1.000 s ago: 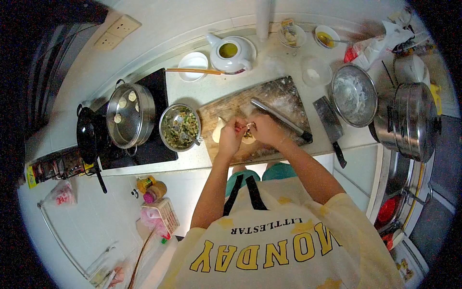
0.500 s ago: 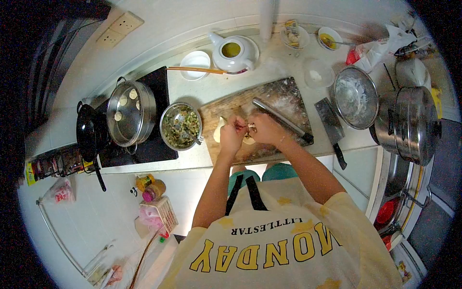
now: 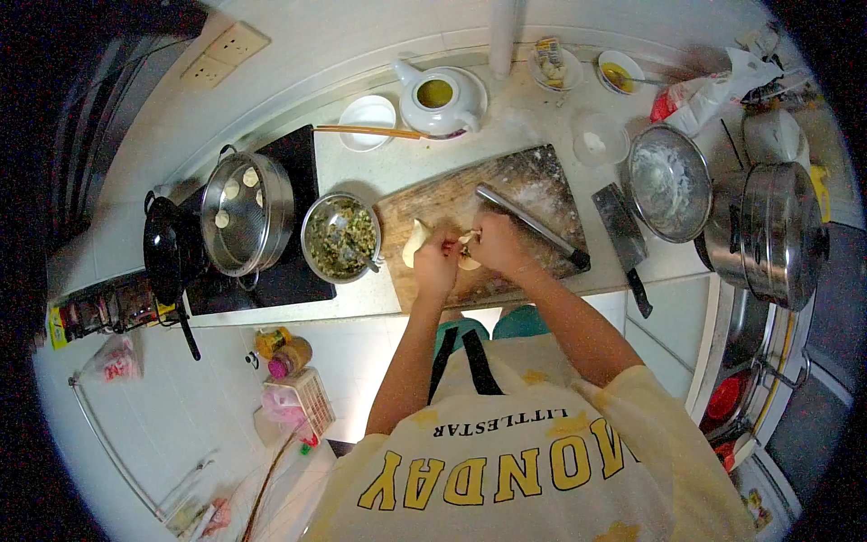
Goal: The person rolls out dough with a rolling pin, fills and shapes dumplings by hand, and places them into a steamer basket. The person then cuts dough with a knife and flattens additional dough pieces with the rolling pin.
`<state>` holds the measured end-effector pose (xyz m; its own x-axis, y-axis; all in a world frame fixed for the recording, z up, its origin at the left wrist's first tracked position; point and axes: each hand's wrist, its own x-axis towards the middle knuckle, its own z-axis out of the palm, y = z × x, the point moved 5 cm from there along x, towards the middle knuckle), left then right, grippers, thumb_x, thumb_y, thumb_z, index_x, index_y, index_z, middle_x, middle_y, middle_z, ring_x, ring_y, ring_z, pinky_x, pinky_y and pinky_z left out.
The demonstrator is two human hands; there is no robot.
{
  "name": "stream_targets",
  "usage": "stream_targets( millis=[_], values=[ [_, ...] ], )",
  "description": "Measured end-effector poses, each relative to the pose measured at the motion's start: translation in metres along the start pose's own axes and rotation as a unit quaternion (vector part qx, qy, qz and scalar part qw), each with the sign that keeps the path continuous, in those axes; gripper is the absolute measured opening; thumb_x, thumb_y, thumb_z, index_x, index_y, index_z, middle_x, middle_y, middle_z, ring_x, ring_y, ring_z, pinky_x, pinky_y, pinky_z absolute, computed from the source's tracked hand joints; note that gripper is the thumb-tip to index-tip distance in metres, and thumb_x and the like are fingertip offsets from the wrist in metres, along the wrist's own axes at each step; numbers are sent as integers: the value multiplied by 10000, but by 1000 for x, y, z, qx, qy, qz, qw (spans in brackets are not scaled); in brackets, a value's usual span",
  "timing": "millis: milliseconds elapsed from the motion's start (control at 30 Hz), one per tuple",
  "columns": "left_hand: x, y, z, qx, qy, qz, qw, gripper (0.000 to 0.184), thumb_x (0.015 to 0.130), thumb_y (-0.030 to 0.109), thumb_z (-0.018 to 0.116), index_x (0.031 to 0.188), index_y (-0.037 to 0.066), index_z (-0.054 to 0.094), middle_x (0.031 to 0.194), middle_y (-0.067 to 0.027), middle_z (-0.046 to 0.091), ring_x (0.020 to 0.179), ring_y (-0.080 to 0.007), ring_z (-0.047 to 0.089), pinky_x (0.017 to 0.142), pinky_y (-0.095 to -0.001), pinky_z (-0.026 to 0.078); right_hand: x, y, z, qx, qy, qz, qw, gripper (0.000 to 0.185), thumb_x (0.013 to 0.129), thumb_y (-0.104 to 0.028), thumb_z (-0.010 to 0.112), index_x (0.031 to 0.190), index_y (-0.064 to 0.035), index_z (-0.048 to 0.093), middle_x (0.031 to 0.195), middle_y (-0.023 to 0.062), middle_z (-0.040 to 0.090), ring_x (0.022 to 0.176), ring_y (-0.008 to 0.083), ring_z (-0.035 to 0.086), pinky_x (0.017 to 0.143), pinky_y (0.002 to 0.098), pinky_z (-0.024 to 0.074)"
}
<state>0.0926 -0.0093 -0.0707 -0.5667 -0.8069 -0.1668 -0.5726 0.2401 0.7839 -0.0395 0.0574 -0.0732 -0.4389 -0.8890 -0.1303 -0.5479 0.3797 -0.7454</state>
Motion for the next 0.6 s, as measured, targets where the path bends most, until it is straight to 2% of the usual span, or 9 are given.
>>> stream_targets(
  millis=[33, 133, 233, 267, 367, 533, 600],
  values=[
    [-1, -6, 1, -4, -1, -22, 1000, 137, 836, 42, 684, 968, 15, 663, 835, -143, 706, 734, -250, 708, 669, -345, 549, -1, 0, -2, 0, 5, -12, 1000, 199, 695, -131, 672, 811, 24, 625, 765, 258, 623, 767, 450, 627, 694, 496, 508],
    [-1, -3, -1, 2, 18, -2, 1000, 83, 841, 53, 695, 906, 8, 670, 814, -139, 701, 713, -246, 704, 662, -343, 547, -1, 7, -1, 4, -17, -24, 1000, 186, 704, -113, 665, 816, 29, 624, 767, 254, 628, 766, 441, 634, 686, 483, 508],
    [6, 2, 0, -30, 1, 13, 999, 58, 833, 33, 679, 887, 32, 656, 829, -161, 681, 742, -300, 681, 650, -393, 533, -1, -1, -10, 34, -56, 2, 998, 168, 719, -96, 659, 824, 31, 623, 775, 249, 632, 771, 436, 637, 687, 476, 508],
    [6, 3, 0, -25, -5, 17, 1000, 65, 833, 39, 687, 890, 26, 660, 819, -152, 683, 724, -280, 683, 649, -374, 536, -1, -5, -13, 48, -69, 15, 996, 163, 725, -91, 657, 827, 31, 623, 778, 247, 633, 773, 435, 638, 687, 475, 508],
    [7, 4, -2, -12, -14, 40, 999, 85, 830, 50, 705, 898, 15, 667, 802, -136, 683, 690, -239, 684, 645, -337, 540, 0, 8, 1, -3, -54, -40, 998, 165, 749, -105, 667, 830, 32, 623, 784, 245, 634, 778, 434, 638, 691, 475, 509],
    [2, 7, 1, -25, -38, 90, 995, 87, 814, 22, 706, 889, 23, 661, 821, -135, 668, 701, -243, 672, 640, -335, 536, -2, 6, -2, 24, -48, 20, 998, 170, 776, -124, 675, 833, 30, 632, 786, 244, 636, 785, 435, 638, 704, 477, 509],
    [5, 7, -1, -23, -56, 96, 994, 112, 795, -9, 699, 886, 22, 641, 821, -139, 653, 714, -275, 657, 652, -369, 526, -2, 5, -4, 36, -57, 29, 997, 160, 780, -117, 670, 840, 28, 638, 789, 242, 638, 792, 435, 639, 712, 478, 509]
  ],
)
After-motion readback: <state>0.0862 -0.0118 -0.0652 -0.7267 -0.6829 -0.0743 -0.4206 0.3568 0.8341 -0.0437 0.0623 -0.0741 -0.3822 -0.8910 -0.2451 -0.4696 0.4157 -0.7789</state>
